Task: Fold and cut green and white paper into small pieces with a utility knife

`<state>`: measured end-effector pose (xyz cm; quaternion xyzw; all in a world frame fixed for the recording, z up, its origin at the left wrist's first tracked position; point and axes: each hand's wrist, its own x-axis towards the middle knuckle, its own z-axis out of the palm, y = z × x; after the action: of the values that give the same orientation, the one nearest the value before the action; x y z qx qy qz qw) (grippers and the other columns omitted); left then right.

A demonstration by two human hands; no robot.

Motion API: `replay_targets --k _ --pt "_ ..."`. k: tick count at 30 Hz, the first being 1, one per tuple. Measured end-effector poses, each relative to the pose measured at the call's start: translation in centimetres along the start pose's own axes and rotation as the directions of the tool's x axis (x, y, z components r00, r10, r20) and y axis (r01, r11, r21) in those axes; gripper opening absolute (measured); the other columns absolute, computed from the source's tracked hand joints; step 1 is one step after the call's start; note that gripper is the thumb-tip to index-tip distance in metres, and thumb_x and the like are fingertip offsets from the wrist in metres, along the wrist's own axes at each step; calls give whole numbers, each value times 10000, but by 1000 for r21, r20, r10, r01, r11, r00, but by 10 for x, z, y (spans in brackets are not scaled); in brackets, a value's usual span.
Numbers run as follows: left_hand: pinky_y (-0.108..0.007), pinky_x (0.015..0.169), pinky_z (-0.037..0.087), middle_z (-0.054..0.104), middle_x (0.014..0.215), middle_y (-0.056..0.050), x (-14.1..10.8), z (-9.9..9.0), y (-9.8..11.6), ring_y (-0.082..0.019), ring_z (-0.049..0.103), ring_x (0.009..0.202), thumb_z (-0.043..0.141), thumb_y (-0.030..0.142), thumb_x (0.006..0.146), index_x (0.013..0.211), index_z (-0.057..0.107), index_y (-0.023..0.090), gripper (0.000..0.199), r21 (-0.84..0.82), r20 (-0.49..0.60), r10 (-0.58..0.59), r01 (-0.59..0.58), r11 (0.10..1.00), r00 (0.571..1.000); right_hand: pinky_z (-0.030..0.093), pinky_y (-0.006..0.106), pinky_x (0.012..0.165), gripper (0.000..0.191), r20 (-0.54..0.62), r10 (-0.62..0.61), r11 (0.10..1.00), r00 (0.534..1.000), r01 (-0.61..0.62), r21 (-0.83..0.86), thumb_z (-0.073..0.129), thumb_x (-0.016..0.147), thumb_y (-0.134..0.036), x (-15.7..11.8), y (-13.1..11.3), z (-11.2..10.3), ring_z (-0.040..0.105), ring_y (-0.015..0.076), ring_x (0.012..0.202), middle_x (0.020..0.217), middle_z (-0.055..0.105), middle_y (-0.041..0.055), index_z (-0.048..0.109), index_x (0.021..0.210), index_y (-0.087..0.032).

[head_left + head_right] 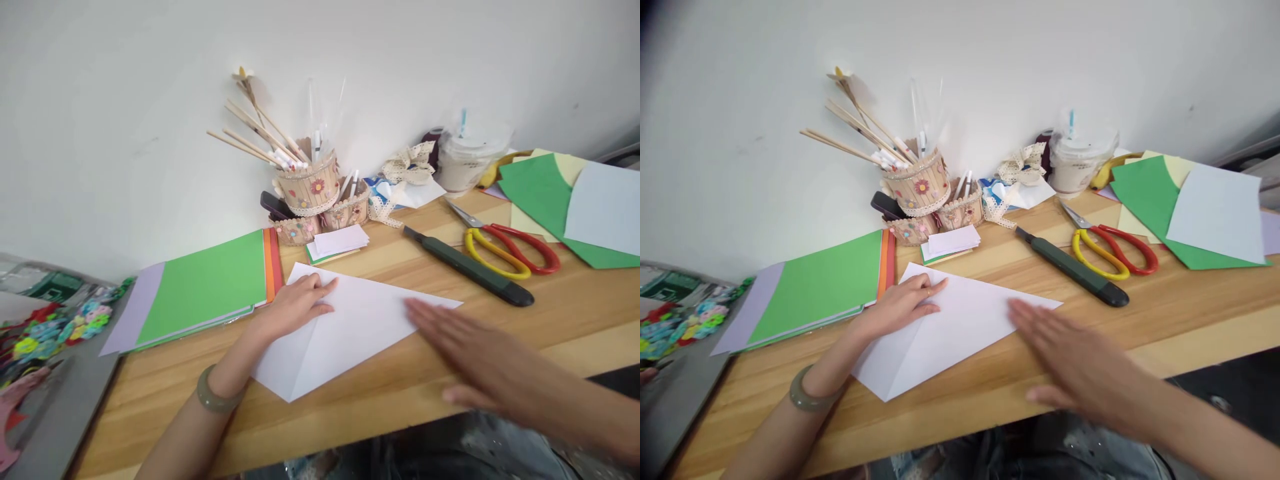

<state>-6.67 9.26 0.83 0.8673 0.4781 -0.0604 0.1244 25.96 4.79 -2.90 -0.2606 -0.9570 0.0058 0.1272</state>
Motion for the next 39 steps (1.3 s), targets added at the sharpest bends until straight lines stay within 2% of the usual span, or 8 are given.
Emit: replay_targets --k 5,9,14,16,22,30,36,39 --pt "-282 773 467 537 1096 -49 -2 -8 12 -203 572 1002 456 367 984 1454 341 238 502 52 22 -87 86 995 996 367 479 1046 975 -98 65 985 993 -79 -150 474 846 -637 -29 25 8 391 296 1331 1498 323 190 13 1517 -101" --pt "-389 847 490 588 1190 -169 -7 -8 59 -295 554 1133 419 226 993 1418 385 88 448 288 -103 -256 275 917 961 330 483 1071 1005 -121 75 988 990 -90 -126 470 830 -666 -25 19 13 385 305 1333 1519 280 189 -9 1517 -110" --pt "-391 1137 279 294 1528 -178 -11 21 119 -270 237 1430 283 576 970 1449 309 27 728 185 -39 199 -189 964 979 368 478 1043 951 -158 136 978 978 -159 -138 395 868 -655 -24 12 20 340 313 1359 1529 243 210 3 1516 -79" --pt "-380 1163 229 201 1551 -181 -13 32 128 -256 161 1450 222 616 952 1460 257 -4 802 135 -33 216 -210 968 976 366 483 1044 901 -164 152 977 975 -173 -125 361 891 -627 -25 12 21 318 314 1370 1538 230 197 2 1518 -88" --pt "-392 1171 199 77 1554 -217 -51 43 113 -270 36 1452 333 710 867 1480 141 -24 976 -17 55 120 -120 993 991 371 488 1038 859 -150 126 983 981 -145 -116 339 901 -605 -25 16 21 329 318 1364 1547 224 181 29 1522 -99" --pt "-462 1109 330 117 1549 -218 -136 70 94 -313 150 1437 656 470 838 1453 -271 135 1162 -10 -6 -80 80 997 997 375 495 1021 840 -173 86 981 981 -114 -159 337 908 -582 -27 15 19 388 323 1328 1521 284 200 69 1517 -68" --pt "-392 1078 370 323 1501 -173 -153 96 89 -297 350 1377 548 534 890 1510 -102 118 990 168 -217 -127 165 972 968 341 528 1036 679 -203 121 973 972 -156 -168 340 934 -544 6 24 0 531 317 1201 1270 589 211 362 1435 -85" --pt "-348 1067 391 422 1455 -136 -156 105 90 -248 434 1333 462 499 946 1515 100 76 796 313 -333 -27 137 940 943 291 534 1078 558 43 311 950 950 -311 -5 368 946 -458 58 18 -15 432 336 1290 1382 484 222 504 1316 -64"
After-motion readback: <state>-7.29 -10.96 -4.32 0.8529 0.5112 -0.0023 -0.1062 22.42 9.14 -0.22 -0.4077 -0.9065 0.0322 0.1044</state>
